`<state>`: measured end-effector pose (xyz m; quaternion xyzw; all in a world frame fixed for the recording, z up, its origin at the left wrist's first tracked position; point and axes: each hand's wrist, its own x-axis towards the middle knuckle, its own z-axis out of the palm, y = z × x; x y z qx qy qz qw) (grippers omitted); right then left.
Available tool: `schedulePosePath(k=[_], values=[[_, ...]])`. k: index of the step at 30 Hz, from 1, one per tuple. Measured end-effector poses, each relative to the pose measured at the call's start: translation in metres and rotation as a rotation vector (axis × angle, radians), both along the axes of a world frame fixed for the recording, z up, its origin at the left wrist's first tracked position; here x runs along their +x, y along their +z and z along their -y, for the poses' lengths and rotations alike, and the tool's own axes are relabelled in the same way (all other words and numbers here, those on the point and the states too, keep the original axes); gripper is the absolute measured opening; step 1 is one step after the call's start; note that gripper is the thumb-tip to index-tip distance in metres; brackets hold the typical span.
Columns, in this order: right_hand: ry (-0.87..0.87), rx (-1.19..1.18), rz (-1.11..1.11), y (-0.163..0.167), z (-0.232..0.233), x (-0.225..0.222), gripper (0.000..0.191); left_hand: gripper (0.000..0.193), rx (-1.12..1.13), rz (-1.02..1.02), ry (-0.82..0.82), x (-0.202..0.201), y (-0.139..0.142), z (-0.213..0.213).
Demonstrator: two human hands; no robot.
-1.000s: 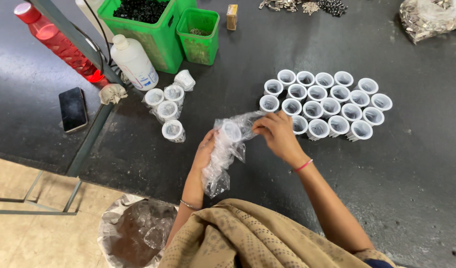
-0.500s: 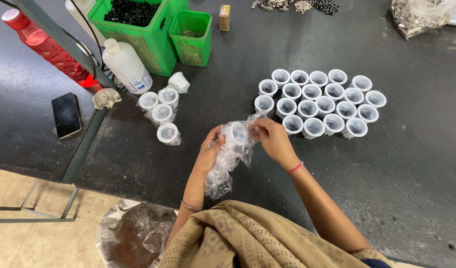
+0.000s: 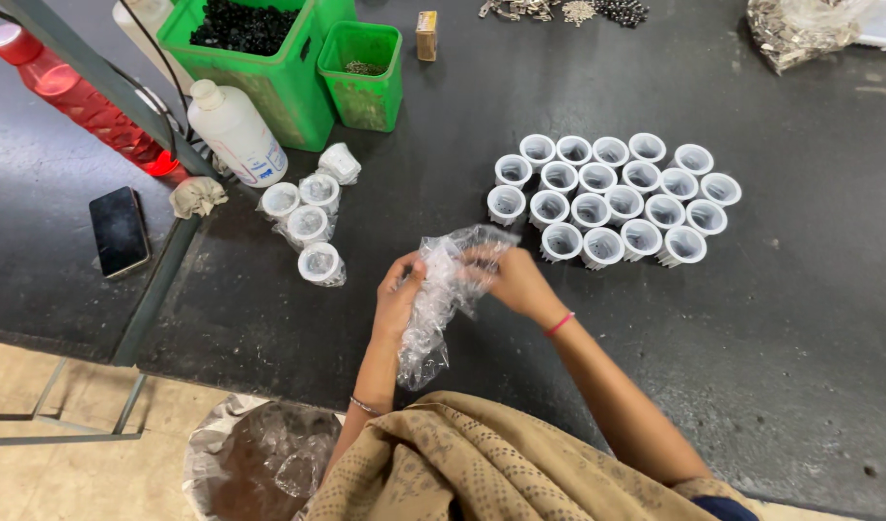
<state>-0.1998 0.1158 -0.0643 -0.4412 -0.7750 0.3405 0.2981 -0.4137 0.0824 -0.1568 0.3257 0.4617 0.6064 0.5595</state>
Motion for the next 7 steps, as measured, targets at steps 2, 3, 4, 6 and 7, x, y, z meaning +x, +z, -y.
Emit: schedulePosePath(k=[2,3,4,6,7], values=[[0.106,0.153,-0.144,-0.015,-0.001,-0.005,0.035,0.032,0.004,-0.09,0.053,-0.002,-0.009,-0.001],[0.055,0.08,-0.094,-0.022,-0.001,-0.007,0.033,0.03,0.016,-0.112,0.089,-0.005,-0.015,-0.003],[0.005,0.006,-0.044,-0.029,0.0,-0.008,0.032,0.028,0.028,-0.133,0.126,-0.01,-0.023,-0.005],[-0.081,-0.194,-0.061,-0.041,-0.004,-0.007,0.031,0.034,0.002,-0.183,0.217,-0.027,-0.041,-0.011],[-0.116,-0.323,-0.126,-0.047,-0.005,-0.004,0.031,0.043,-0.041,-0.209,0.27,-0.038,-0.051,-0.012]])
